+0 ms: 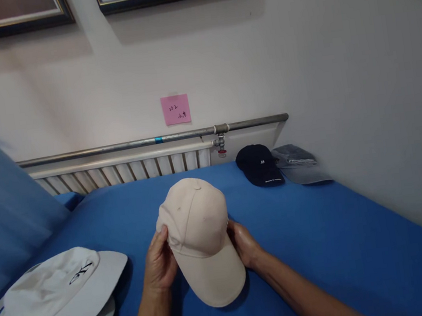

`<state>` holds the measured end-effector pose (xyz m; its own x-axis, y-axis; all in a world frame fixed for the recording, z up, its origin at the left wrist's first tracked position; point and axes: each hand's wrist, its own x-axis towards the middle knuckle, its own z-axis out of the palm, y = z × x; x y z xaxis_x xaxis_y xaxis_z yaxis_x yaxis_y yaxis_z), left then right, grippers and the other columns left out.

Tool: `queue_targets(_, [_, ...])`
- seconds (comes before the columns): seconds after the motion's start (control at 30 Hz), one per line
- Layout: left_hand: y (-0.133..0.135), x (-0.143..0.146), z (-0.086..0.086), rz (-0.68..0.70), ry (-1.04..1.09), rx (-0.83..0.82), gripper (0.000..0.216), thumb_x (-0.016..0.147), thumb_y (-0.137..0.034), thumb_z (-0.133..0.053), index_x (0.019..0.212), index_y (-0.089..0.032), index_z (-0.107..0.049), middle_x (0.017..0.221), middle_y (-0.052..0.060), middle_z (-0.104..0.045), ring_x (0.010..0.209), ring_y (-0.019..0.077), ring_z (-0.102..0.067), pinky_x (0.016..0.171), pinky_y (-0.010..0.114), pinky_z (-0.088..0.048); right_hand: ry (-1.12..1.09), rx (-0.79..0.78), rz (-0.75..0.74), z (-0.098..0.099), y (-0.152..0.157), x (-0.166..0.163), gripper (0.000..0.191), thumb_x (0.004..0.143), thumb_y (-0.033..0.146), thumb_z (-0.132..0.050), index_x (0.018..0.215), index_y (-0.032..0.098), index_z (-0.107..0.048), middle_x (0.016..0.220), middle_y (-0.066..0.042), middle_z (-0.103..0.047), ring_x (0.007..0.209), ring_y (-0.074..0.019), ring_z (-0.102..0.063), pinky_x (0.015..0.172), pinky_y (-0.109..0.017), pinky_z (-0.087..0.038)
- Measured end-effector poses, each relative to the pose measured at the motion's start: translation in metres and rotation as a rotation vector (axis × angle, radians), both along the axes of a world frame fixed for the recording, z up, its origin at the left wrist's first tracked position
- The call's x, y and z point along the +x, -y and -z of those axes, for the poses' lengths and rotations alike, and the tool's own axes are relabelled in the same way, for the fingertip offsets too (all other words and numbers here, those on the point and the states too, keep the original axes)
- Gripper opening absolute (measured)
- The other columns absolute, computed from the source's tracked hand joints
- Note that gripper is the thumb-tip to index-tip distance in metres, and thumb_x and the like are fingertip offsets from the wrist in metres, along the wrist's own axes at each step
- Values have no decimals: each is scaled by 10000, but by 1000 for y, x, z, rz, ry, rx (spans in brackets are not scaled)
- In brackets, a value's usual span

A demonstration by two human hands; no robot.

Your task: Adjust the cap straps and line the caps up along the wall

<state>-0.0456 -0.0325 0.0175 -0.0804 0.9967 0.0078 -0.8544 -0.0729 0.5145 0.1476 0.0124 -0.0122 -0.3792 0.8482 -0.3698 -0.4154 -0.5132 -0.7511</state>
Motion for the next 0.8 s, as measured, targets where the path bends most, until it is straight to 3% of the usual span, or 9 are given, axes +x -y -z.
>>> queue_targets(0.3, [1,-9,-1,98,130,129,303,890,-140,-463,1026,-181,-730,1045,43,-735,982,159,-686,932,231,-499,-9,17,85,-8,5,-2,167,734,344,-567,663,198,-607,645,-35,-658,726,-233,-610,681,-345,-464])
queue_targets(0.5, [0,-11,1,158,170,237,352,918,-129,-408,1042,-202,-729,1109,25,-709,1063,122,-646,966,176,-446,-17,16,63,-8,5,-2,169,728,354,-569,683,195,-606,664,-38,-669,732,-232,-615,691,-346,-466])
queue_targets(0.8, [0,-13,-3,350,203,402,477,1009,-262,-230,1188,-159,-660,1210,37,-650,1169,122,-575,1140,249,-182,18,97,61,0,3,1,185,724,363,-608,767,187,-643,662,-15,-667,690,-206,-595,664,-320,-441])
